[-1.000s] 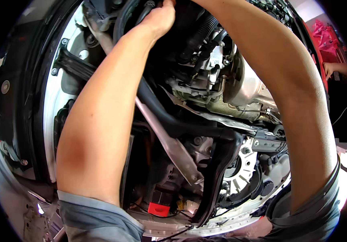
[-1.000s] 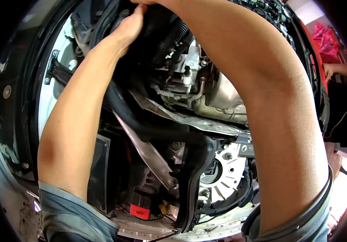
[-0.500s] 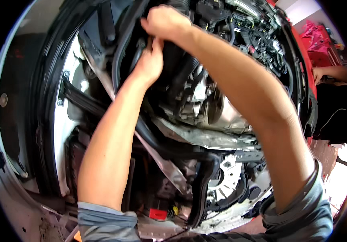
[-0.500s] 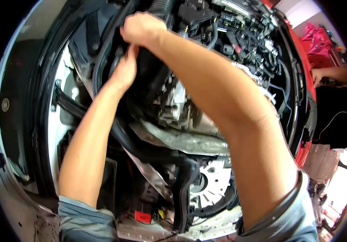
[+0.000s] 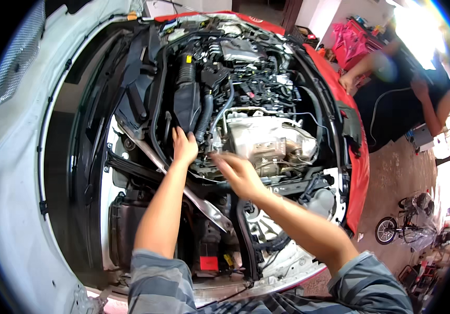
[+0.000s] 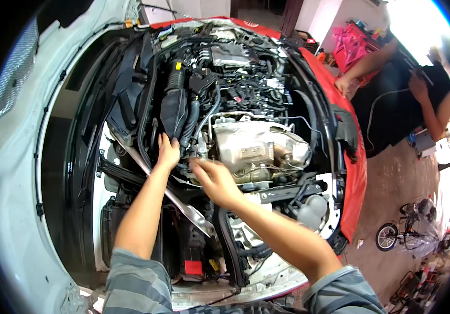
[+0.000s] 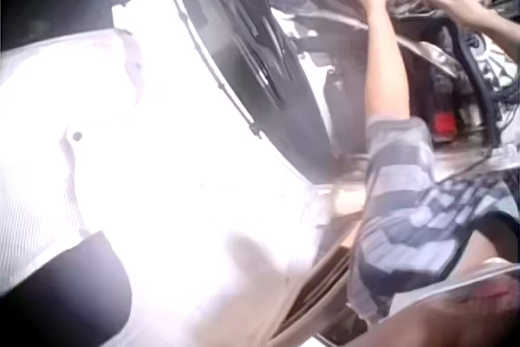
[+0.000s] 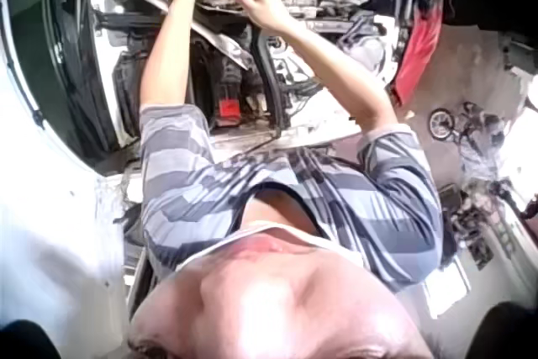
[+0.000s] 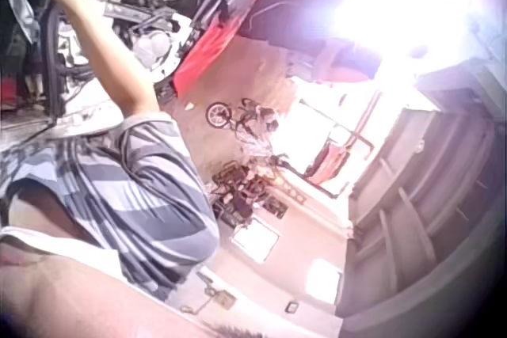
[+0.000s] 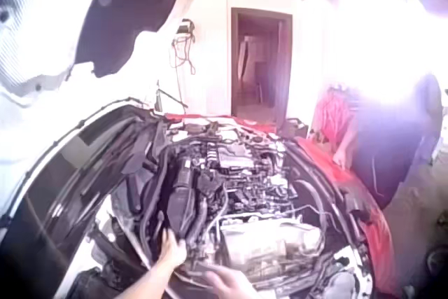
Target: The person reaches into the engine bay to manipulate wire harnesses and connectors, then removes and re-installs plastic covers over the engine components by hand.
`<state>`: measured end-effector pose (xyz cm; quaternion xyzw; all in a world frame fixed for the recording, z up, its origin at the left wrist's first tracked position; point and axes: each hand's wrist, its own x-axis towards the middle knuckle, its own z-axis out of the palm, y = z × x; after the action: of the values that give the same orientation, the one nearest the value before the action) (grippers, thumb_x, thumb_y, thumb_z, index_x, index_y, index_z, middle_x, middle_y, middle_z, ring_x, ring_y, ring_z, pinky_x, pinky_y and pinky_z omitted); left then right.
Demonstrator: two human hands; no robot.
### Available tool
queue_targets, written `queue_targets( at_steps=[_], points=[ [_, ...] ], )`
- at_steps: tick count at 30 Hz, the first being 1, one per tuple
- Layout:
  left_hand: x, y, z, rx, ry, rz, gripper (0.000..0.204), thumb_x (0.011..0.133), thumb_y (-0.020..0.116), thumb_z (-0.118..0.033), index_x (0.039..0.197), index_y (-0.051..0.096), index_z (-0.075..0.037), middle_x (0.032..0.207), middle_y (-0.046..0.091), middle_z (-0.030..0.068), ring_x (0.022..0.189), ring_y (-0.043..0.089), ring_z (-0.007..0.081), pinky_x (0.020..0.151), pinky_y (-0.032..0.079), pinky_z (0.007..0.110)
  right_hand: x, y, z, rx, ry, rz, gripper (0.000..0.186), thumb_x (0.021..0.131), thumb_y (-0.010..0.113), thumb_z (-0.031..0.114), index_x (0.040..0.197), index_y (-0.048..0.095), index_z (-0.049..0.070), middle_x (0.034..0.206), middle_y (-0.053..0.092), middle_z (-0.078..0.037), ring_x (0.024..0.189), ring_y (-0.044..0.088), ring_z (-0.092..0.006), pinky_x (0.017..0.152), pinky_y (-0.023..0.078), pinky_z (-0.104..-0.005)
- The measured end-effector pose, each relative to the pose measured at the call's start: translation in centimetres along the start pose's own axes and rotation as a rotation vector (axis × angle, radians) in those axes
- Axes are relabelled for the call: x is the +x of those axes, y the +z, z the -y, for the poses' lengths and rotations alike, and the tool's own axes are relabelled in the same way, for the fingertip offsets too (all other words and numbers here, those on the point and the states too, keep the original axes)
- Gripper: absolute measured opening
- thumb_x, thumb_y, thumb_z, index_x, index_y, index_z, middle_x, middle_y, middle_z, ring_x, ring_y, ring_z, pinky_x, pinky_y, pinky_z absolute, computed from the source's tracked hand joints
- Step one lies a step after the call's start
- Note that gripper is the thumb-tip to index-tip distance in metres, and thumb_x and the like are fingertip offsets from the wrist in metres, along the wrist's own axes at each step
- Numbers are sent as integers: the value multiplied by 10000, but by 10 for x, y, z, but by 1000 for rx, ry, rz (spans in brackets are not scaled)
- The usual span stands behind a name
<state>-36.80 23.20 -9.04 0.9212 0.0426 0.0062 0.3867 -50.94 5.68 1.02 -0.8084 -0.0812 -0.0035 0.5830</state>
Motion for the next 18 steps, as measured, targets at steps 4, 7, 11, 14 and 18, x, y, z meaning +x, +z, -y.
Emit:
queue_targets(
  at_steps=[4,7,11,14,18],
  points=[
    [-144,-33,-28,-151,233,-205,613,971,562,-197,1484,347,63,1524,353,303,1433,324,415,1188,266,444,-247,-71,-2,-78,203,-219,241,952,550,39,1150,678,-6,1084,717,-161,1013,685,-261,892,503,-340],
    [-284,-3,-66,-209,125,-145,584,948,584,-167,1455,400,56,1493,396,293,1407,356,413,1179,276,447,-436,-130,-48,-296,368,-520,188,957,586,87,1082,676,-21,1021,704,-173,951,680,-299,849,510,-343],
    [-457,41,-74,109,199,126,678,903,624,-227,1480,370,23,1561,276,291,1463,217,462,1196,182,551,-653,-168,-122,-515,679,-744,252,974,579,173,1097,686,-18,984,712,-203,880,689,-343,789,528,-401],
    [-526,45,-73,246,43,265,741,892,636,-288,1511,326,-24,1589,209,278,1500,115,443,1201,94,597,-772,-180,-165,-520,1094,-334,228,961,580,152,1104,670,-1,1040,688,-195,875,669,-333,810,530,-417],
    [-557,79,-108,235,50,294,711,915,605,-312,1507,335,-24,1589,220,254,1496,129,442,1203,86,602,-898,-216,-242,-1,2241,-234,291,992,592,302,1146,662,65,1038,700,-147,844,676,-264,760,530,-434]
  ],
)
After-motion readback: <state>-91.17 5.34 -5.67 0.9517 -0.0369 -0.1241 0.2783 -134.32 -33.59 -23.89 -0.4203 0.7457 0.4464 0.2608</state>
